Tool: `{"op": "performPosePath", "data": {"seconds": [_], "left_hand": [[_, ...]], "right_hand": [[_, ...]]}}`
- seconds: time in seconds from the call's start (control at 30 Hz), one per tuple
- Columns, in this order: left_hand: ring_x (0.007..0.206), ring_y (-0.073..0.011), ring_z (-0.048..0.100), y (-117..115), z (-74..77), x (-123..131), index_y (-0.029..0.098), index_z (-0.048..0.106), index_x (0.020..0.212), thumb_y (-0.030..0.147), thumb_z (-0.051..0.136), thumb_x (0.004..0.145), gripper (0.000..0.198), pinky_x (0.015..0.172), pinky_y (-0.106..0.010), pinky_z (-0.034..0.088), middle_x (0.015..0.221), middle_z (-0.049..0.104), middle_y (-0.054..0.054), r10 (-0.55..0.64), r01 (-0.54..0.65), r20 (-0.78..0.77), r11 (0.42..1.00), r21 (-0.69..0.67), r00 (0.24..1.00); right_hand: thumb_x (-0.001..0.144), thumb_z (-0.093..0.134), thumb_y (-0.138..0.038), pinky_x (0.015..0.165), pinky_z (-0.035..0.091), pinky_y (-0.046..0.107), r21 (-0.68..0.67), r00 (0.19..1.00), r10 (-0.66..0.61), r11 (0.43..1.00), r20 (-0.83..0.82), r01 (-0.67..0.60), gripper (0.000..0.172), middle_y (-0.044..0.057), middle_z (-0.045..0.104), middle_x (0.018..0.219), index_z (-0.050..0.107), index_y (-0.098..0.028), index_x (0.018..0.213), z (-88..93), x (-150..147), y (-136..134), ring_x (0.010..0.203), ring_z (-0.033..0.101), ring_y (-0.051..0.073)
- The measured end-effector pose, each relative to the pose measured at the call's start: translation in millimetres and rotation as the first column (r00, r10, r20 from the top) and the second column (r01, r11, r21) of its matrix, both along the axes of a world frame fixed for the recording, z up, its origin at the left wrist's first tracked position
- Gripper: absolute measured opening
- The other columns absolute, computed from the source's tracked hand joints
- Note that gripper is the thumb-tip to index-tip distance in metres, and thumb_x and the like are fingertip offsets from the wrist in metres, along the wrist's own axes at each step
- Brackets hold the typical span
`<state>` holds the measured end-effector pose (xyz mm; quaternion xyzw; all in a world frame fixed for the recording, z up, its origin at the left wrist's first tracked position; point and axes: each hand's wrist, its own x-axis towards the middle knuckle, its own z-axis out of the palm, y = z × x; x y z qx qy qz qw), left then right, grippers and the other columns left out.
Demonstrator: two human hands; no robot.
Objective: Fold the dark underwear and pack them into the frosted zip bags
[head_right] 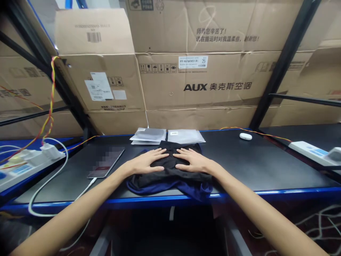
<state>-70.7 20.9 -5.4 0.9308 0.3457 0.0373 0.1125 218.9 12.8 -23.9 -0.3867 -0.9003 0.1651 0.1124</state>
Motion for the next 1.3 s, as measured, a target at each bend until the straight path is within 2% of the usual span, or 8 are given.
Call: {"op": "performPosePath", "data": {"seconds": [0.17,0.27,0.37,0.47,0.67,0.9,1.13,1.3], "left_hand": [[0.145,-0.0248,0.034,5.3,1.9,-3.9,0.026,0.045,0.147,0.058,0.041,0.098,0.059,0.12,-0.041,0.027,0.157,0.036,-0.006,-0.006,0.003,0.09,0.999,0.034,0.996],[0.134,-0.0194,0.049,23.3,5.7,-12.6,0.021,0.052,0.14,0.038,0.036,0.101,0.045,0.116,-0.036,0.035,0.145,0.053,-0.006,0.069,-0.107,0.224,0.98,0.165,0.972],[0.137,-0.0248,0.046,51.1,9.5,-23.4,0.014,0.053,0.138,0.018,0.045,0.089,0.05,0.117,-0.04,0.034,0.146,0.051,-0.011,0.217,-0.284,0.224,0.898,0.335,0.95],[0.139,-0.031,0.042,78.2,9.7,-31.4,0.013,0.051,0.14,0.006,0.049,0.077,0.063,0.115,-0.045,0.035,0.151,0.044,-0.015,0.32,-0.342,0.127,0.826,0.448,0.939],[0.123,-0.0296,0.058,102.3,9.6,-33.4,0.021,0.061,0.132,0.01,0.048,0.083,0.052,0.106,-0.043,0.043,0.134,0.062,-0.011,0.387,-0.38,0.094,0.781,0.495,0.917],[0.112,-0.0295,0.065,72.8,30.4,-17.1,0.024,0.055,0.138,0.02,0.046,0.09,0.048,0.095,-0.04,0.05,0.128,0.066,-0.009,0.378,-0.436,0.225,0.692,0.575,0.898],[0.115,-0.0306,0.061,6.0,9.6,36.5,0.019,0.051,0.139,0.015,0.046,0.09,0.049,0.098,-0.045,0.048,0.13,0.064,-0.013,0.108,-0.136,0.083,0.829,0.542,0.991],[0.113,-0.0292,0.062,-1.6,2.2,44.0,0.021,0.051,0.14,0.014,0.048,0.088,0.052,0.099,-0.043,0.048,0.131,0.063,-0.011,-0.038,0.063,-0.067,0.904,0.423,0.997]], "right_hand": [[0.092,0.048,-0.065,0.121,0.013,0.054,-0.005,1.0,-0.01,1.0,0.004,0.01,0.068,0.008,0.03,0.16,0.042,-0.028,0.149,0.6,-0.5,-0.4,0.149,0.02,0.031],[0.092,0.048,-0.066,0.122,0.013,0.053,-0.007,1.0,-0.009,1.0,-0.012,0.008,0.067,0.006,0.03,0.16,0.043,-0.03,0.149,0.5,-1.1,-0.6,0.149,0.021,0.03],[0.091,0.049,-0.066,0.122,0.014,0.053,-0.003,1.0,-0.01,1.0,-0.02,0.01,0.067,0.007,0.031,0.159,0.044,-0.03,0.148,-0.1,-1.3,-0.4,0.148,0.022,0.029],[0.091,0.05,-0.066,0.122,0.014,0.053,-0.008,0.999,-0.02,1.0,-0.036,0.019,0.067,0.007,0.033,0.158,0.045,-0.03,0.147,-0.2,-1.4,-0.3,0.148,0.023,0.03],[0.091,0.053,-0.063,0.121,0.014,0.054,-0.022,0.998,-0.027,0.999,-0.052,0.026,0.064,0.006,0.034,0.158,0.047,-0.03,0.146,3.0,-3.2,-2.6,0.148,0.024,0.03],[0.094,0.05,-0.057,0.117,0.032,0.046,0.066,0.986,-0.073,0.994,-0.148,0.083,0.057,0.009,0.047,0.151,0.054,-0.024,0.141,9.6,2.4,-5.1,0.141,0.04,0.027],[0.092,0.054,-0.038,0.106,0.045,0.047,0.226,0.972,-0.164,0.953,-0.168,0.2,0.038,0.011,0.066,0.129,0.066,-0.021,0.124,9.6,23.3,7.9,0.121,0.06,0.029],[0.08,0.054,-0.018,0.104,0.046,0.044,0.199,0.989,-0.136,0.969,-0.056,0.144,0.039,0.01,0.066,0.129,0.068,-0.02,0.117,3.2,32.3,13.9,0.118,0.061,0.029]]}}
